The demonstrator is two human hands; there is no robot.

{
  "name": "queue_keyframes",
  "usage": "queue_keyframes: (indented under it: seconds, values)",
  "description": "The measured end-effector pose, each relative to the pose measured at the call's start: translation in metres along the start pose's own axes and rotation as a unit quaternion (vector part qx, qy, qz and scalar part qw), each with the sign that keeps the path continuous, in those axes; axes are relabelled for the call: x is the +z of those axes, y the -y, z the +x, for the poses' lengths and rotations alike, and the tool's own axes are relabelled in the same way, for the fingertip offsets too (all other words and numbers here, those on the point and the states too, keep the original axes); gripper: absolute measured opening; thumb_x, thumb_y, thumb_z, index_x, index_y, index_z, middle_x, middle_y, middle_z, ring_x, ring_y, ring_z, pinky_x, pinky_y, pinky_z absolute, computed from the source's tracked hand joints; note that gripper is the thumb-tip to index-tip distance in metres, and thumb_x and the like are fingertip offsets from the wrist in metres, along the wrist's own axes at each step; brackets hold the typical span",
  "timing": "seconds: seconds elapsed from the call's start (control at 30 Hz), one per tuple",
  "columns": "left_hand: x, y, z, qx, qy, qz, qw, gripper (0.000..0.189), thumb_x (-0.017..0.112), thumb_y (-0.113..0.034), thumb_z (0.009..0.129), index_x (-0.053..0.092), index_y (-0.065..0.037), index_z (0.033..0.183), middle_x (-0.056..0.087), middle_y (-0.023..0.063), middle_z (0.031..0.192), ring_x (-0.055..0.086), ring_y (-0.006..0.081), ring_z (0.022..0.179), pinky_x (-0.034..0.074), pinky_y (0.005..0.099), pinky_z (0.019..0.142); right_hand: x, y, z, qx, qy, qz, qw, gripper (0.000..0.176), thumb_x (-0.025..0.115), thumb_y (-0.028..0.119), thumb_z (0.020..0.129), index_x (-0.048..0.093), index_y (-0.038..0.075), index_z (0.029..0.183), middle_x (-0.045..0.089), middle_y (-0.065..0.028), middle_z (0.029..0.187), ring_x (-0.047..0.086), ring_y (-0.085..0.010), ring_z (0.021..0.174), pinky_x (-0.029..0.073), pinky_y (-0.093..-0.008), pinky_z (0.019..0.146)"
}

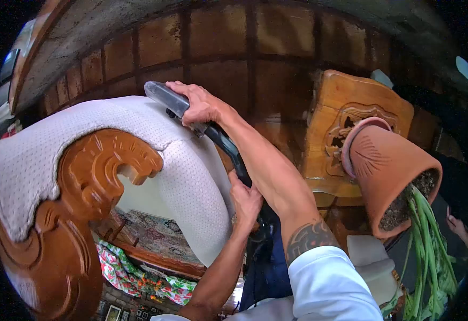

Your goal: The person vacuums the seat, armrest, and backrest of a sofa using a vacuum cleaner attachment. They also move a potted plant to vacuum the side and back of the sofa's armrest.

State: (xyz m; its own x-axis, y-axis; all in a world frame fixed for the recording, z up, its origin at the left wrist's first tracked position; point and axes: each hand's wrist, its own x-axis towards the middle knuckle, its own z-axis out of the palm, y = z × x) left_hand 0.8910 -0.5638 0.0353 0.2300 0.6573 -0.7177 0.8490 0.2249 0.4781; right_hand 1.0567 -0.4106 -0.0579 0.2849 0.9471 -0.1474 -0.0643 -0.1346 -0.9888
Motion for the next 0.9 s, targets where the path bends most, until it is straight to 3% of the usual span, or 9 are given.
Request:
queue_keyframes:
  seconds: [0.1, 0.17, 0.3, 0.37, 0.43, 0.53, 0.77, 0.83, 0.9]
  values:
    - [-0.001, 0.004, 0.016, -0.018, 0.006, 0.005, 1.000, 0.045, 0.071, -0.014, 0.088, 0.047, 0.007, 0.120, 0.068, 0.0283, 0.095, 0.069, 0.0417, 0.086, 0.052, 0.0467, 0.082, 0.004, -0.010, 0.011, 0.001, 0.019, 0.042, 0.999, 0.106, 0.072, 0.014, 0.049, 0.041, 0.003, 0.150, 0.047, -0.0198, 0.151, 0.046, -0.0328, 0.139, 0.032, -0.0345, 0.118]
    - [0.003, 0.017, 0.017, -0.007, 0.012, 0.007, 1.000, 0.056, 0.075, -0.021, 0.086, 0.045, 0.007, 0.123, 0.067, 0.0178, 0.083, 0.060, 0.0223, 0.068, 0.050, 0.0382, 0.064, 0.008, -0.012, 0.010, -0.036, 0.015, 0.038, 0.999, 0.105, 0.072, 0.013, 0.049, 0.041, 0.003, 0.150, 0.048, -0.0190, 0.151, 0.046, -0.0321, 0.139, 0.032, -0.0343, 0.118]
    - [0.012, 0.023, 0.007, 0.076, -0.015, -0.011, 0.997, 0.048, 0.072, -0.017, 0.088, 0.044, 0.005, 0.119, 0.068, 0.0196, 0.090, 0.063, 0.0238, 0.071, 0.052, 0.0388, 0.066, -0.002, 0.002, -0.004, -0.035, -0.013, 0.066, 0.997, 0.104, 0.070, 0.011, 0.050, 0.041, 0.003, 0.150, 0.048, -0.0181, 0.150, 0.046, -0.0319, 0.138, 0.031, -0.0359, 0.119]
    - [0.010, 0.022, 0.009, 0.062, 0.005, 0.015, 0.998, 0.046, 0.071, -0.016, 0.089, 0.043, 0.005, 0.120, 0.068, 0.0198, 0.089, 0.063, 0.0242, 0.071, 0.051, 0.0385, 0.065, -0.005, -0.001, -0.002, -0.047, 0.000, 0.023, 0.999, 0.104, 0.067, 0.010, 0.050, 0.041, 0.003, 0.150, 0.049, -0.0174, 0.148, 0.046, -0.0321, 0.138, 0.032, -0.0366, 0.118]
    - [0.006, 0.005, 0.015, -0.055, 0.049, -0.019, 0.997, 0.053, 0.067, -0.012, 0.092, 0.038, 0.008, 0.131, 0.065, 0.0328, 0.106, 0.066, 0.0468, 0.098, 0.051, 0.0484, 0.086, 0.003, 0.003, 0.008, -0.029, 0.037, 0.064, 0.997, 0.099, 0.064, 0.007, 0.051, 0.042, 0.002, 0.148, 0.056, -0.0166, 0.135, 0.053, -0.0317, 0.129, 0.036, -0.0354, 0.114]
    - [0.003, -0.007, 0.019, -0.073, 0.035, -0.032, 0.996, 0.053, 0.067, -0.012, 0.092, 0.037, 0.009, 0.132, 0.065, 0.0333, 0.107, 0.066, 0.0467, 0.100, 0.051, 0.0482, 0.088, 0.019, -0.006, 0.024, -0.049, 0.062, 0.057, 0.995, 0.093, 0.062, 0.007, 0.052, 0.044, 0.001, 0.143, 0.058, -0.0162, 0.126, 0.061, -0.0329, 0.113, 0.046, -0.0370, 0.100]
    - [0.009, 0.010, 0.004, 0.055, -0.005, -0.049, 0.997, 0.050, 0.066, -0.014, 0.093, 0.039, 0.008, 0.128, 0.064, 0.0336, 0.107, 0.067, 0.0466, 0.097, 0.051, 0.0485, 0.086, 0.019, -0.008, 0.017, -0.019, 0.072, 0.017, 0.997, 0.098, 0.062, 0.009, 0.048, 0.045, 0.004, 0.144, 0.059, -0.0181, 0.131, 0.060, -0.0355, 0.116, 0.046, -0.0350, 0.100]
    - [0.007, 0.010, 0.002, 0.017, 0.002, -0.040, 0.999, 0.042, 0.067, -0.013, 0.092, 0.046, 0.006, 0.124, 0.067, 0.0196, 0.099, 0.066, 0.0279, 0.087, 0.051, 0.0384, 0.081, 0.015, -0.002, 0.013, 0.001, 0.094, 0.007, 0.996, 0.101, 0.062, 0.010, 0.048, 0.042, 0.006, 0.147, 0.059, -0.0175, 0.134, 0.058, -0.0366, 0.119, 0.044, -0.0380, 0.103]
    - [0.005, 0.013, -0.002, -0.004, 0.011, -0.046, 0.999, 0.040, 0.068, -0.013, 0.091, 0.048, 0.006, 0.120, 0.067, 0.0195, 0.097, 0.066, 0.0272, 0.085, 0.052, 0.0380, 0.080, 0.015, 0.005, 0.003, 0.044, 0.104, -0.023, 0.993, 0.107, 0.068, 0.015, 0.053, 0.033, 0.010, 0.154, 0.050, -0.0229, 0.144, 0.051, -0.0397, 0.130, 0.040, -0.0404, 0.109]
